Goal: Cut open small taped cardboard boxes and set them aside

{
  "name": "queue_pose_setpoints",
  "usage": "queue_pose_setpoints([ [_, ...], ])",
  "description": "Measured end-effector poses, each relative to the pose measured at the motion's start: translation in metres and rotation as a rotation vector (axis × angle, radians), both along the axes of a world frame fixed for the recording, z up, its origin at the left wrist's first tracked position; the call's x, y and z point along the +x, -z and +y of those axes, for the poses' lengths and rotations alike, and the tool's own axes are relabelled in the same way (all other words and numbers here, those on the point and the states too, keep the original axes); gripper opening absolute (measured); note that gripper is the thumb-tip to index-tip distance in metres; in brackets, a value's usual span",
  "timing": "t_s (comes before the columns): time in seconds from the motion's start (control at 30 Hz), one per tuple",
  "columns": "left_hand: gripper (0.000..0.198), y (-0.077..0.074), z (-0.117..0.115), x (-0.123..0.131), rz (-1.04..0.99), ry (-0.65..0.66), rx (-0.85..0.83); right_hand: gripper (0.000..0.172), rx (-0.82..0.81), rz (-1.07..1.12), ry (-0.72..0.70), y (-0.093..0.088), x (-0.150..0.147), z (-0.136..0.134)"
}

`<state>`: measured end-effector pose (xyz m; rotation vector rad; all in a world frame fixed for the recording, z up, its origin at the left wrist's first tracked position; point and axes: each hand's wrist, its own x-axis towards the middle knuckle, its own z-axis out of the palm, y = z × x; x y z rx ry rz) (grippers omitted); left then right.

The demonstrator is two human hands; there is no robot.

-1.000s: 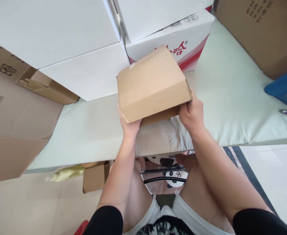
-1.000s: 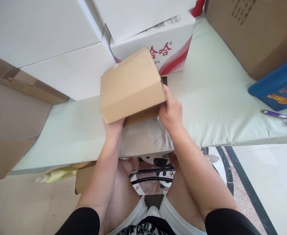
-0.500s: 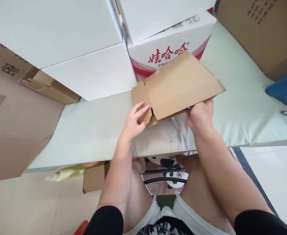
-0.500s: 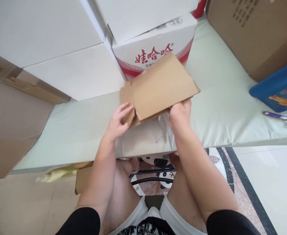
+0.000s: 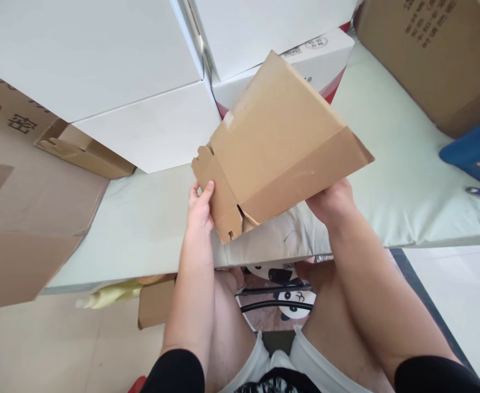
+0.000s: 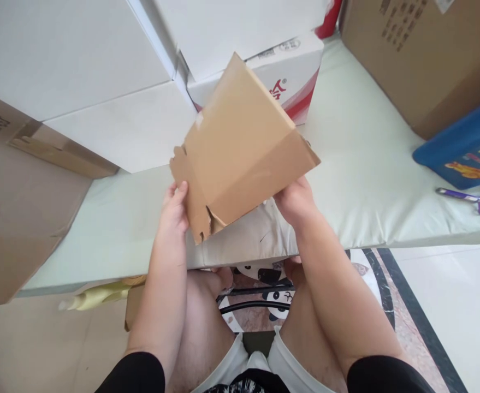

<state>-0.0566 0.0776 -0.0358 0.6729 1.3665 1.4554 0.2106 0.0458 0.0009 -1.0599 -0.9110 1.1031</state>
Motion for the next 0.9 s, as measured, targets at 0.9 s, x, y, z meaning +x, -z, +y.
queue_pose_setpoints([
  [0.9,0.096,-0.02,-0.001,-0.031,0.256,0.255,0.177,0.051,-0.458,-0.163,-0.529,-0.01,0.058,-0.023],
])
